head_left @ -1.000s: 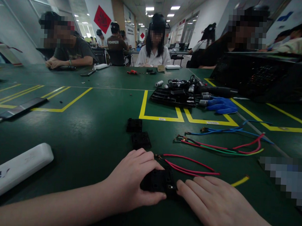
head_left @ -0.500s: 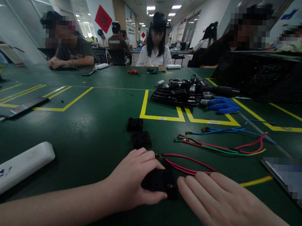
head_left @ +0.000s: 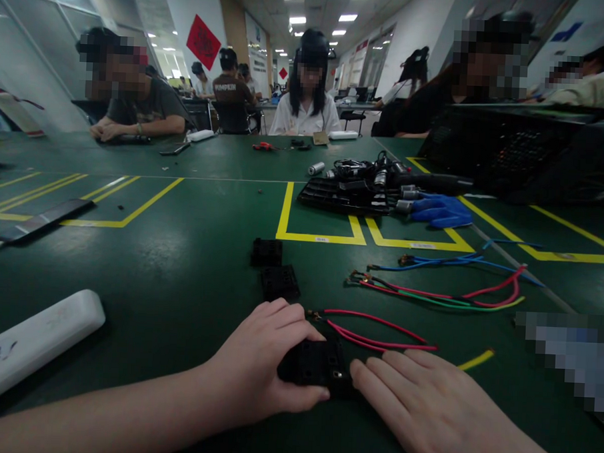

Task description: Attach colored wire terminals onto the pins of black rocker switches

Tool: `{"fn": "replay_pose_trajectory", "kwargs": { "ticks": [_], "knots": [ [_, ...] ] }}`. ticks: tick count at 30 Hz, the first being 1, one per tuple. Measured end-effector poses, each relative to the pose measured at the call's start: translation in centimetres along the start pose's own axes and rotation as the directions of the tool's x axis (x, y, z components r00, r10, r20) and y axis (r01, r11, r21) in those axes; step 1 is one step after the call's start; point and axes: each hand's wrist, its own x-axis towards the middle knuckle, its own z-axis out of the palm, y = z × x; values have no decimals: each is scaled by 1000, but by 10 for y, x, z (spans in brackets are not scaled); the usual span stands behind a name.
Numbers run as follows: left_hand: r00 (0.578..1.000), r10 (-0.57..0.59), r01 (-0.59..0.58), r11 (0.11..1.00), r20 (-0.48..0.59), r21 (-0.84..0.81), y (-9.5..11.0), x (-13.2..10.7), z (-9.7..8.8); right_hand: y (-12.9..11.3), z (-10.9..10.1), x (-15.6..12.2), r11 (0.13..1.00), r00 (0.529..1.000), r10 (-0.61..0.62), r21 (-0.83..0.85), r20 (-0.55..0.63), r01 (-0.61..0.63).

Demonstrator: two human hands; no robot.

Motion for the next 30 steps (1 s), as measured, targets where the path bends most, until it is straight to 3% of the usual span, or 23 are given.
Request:
{"fn": "replay_pose_trajectory", "kwargs": {
  "ticks": [12,24,30],
  "knots": [
    [999,18,-16,999,-32,46,-1,1,2,-1,-5,1,968,992,-116,-228,-44,104],
    [999,31,-31,1000,-31,1,-3,0,1,0,3,-2,1000,1000,-9,2,-2,9],
    [999,34,-34,999,-35,12,-2,0,1,2,0,1,998,999,-51,-48,-18,50]
  ]
}}
